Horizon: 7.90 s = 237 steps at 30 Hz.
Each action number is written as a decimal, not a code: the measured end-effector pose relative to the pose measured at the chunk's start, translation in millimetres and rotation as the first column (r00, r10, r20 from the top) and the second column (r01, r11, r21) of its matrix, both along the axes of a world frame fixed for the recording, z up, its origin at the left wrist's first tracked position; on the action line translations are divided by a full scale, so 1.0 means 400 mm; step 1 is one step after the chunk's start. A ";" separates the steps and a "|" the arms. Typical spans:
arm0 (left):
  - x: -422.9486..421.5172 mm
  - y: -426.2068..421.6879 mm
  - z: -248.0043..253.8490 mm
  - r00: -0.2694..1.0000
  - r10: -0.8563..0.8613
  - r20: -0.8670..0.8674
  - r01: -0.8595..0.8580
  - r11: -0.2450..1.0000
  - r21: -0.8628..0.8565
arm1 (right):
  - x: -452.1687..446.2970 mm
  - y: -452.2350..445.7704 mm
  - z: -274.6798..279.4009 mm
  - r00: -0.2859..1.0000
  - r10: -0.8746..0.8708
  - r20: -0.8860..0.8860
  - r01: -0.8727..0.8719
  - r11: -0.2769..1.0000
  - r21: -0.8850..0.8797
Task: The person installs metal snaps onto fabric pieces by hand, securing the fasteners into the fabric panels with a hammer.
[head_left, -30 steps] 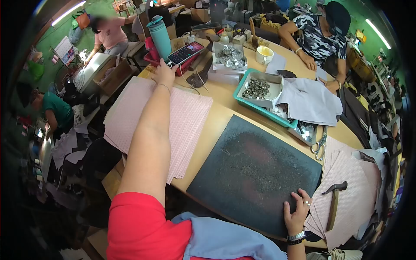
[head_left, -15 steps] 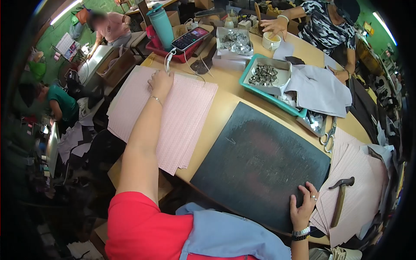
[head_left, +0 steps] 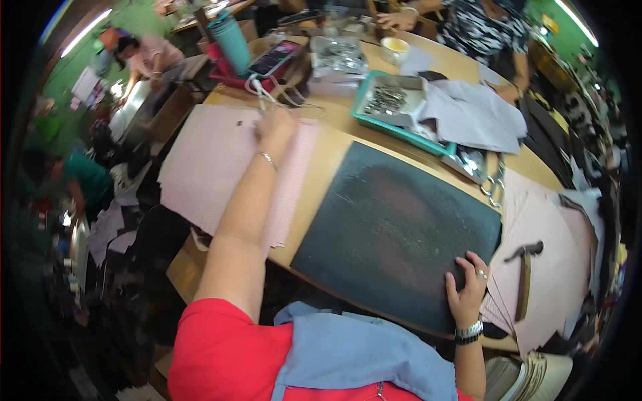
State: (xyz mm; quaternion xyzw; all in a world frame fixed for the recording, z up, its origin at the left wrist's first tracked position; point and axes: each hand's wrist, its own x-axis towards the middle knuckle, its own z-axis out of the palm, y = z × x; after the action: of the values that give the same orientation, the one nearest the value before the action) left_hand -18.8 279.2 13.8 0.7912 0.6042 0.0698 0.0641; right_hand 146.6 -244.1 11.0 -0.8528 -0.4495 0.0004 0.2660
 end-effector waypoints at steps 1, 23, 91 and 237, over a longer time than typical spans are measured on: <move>0.000 -0.014 0.021 0.999 0.014 0.035 -0.015 1.000 0.006 | 0.002 0.002 0.004 1.000 0.017 0.009 -0.017 1.000 0.018; -0.026 -0.679 0.034 0.424 -0.571 0.703 0.830 0.555 -0.049 | 0.320 -0.188 -0.047 0.843 -0.478 -0.246 0.525 0.831 0.184; 0.281 -0.302 0.063 0.643 -0.644 0.414 0.574 0.763 0.296 | 0.050 0.095 -0.002 0.994 0.037 0.107 -0.046 0.996 0.080; 0.010 -0.781 0.039 0.406 -0.883 0.238 0.850 0.460 0.257 | -0.087 0.154 0.025 0.923 0.369 0.112 -0.373 0.928 0.015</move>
State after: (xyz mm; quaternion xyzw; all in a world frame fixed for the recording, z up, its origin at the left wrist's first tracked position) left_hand -14.6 -33.2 29.3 0.9660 0.0820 0.1895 0.1557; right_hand 111.9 -182.4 21.1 -0.7461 -0.6162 -0.0032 0.2521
